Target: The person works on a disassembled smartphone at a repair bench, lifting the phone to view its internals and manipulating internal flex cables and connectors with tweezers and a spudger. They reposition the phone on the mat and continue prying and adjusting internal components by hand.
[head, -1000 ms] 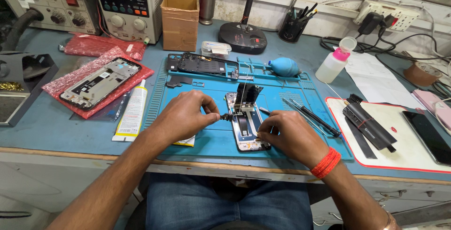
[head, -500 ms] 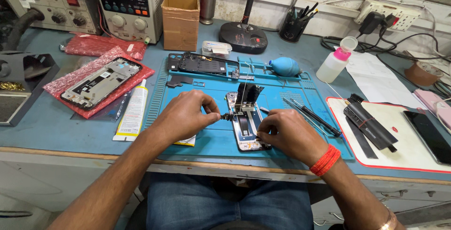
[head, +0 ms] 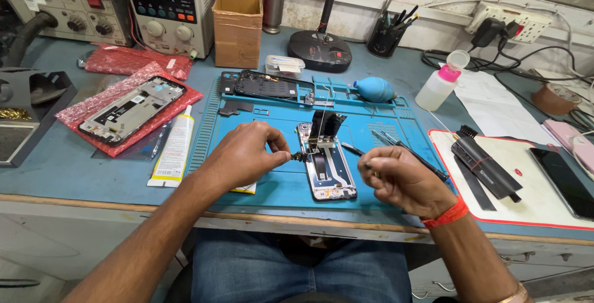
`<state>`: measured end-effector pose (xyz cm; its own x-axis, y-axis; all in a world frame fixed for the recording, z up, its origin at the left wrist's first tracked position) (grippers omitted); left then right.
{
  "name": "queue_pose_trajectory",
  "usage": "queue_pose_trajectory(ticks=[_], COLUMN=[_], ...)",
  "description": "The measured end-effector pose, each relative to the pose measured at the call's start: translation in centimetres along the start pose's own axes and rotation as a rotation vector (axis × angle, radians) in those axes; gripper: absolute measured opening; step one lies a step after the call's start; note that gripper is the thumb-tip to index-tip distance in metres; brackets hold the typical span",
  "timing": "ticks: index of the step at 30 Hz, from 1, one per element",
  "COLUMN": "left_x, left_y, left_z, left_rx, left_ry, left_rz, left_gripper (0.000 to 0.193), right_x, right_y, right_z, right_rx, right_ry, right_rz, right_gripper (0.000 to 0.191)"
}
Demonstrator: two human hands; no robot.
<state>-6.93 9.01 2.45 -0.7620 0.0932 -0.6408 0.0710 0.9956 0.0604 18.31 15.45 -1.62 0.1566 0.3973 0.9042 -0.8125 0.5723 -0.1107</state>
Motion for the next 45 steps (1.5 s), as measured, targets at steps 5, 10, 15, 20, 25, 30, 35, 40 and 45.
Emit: queue_pose_trajectory(ticks=[5,10,15,20,25,30,35,40,45], left_x=[-0.2,-0.1,0.0,-0.1,-0.2,-0.2,-0.4,-0.3,-0.2], left_y=[0.0,0.1,0.1,0.0,0.0,0.0,0.0,0.0,0.0], left_z=[0.0,0.1,0.1,0.0,-0.1,0.0,0.2,0.1,0.0], left_rx=[-0.013,-0.015,-0.014,-0.009,-0.017,-0.009,0.003,-0.003,-0.009], left_ry=[-0.006,-0.001,-0.002,0.006,-0.003,-0.006,-0.005,-0.002,-0.016], left_rz=[0.042,0.038,0.035,0.037,0.025,0.016,0.012,0.015,0.012], left_gripper=[0.027,0.027,0.027,0.026,0.026,0.026,0.026,0.026,0.026], right_x=[-1.0,-1.3,-1.3,-1.1,0.4,1.7,2.9,2.8,2.8], right_y=[-0.8,-1.0,-1.2,-1.3,-1.4,-2.4,-1.8,-1.3,-1.0], right_z=[0.2,0.7,1.3,1.3,-0.6,-0.3,3.9,5.2,5.9], right_rx=[0.221,0.258,0.259,0.225,-0.114,-0.335,-0.232,-0.227,-0.199], right_ry=[0.424,0.51,0.558,0.535,-0.101,-0.801,-1.345,-1.52,-1.666], right_rz=[-0.03,0.0,-0.006,-0.002,-0.003,0.116,-0.158,-0.107,-0.074], right_gripper=[0.019,0.02,0.021,0.02,0.019,0.017,0.013,0.016,0.021])
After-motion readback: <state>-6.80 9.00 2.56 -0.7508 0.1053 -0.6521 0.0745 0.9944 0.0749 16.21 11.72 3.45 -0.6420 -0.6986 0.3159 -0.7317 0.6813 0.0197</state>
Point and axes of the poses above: each hand's wrist, its own y-axis towards the middle knuckle, its own z-axis out of the palm, x = y × z, the point moved 7 cm from there along y, towards the middle knuckle, and after that the axes turned 4 degrees about x, right-handed, at the moved point
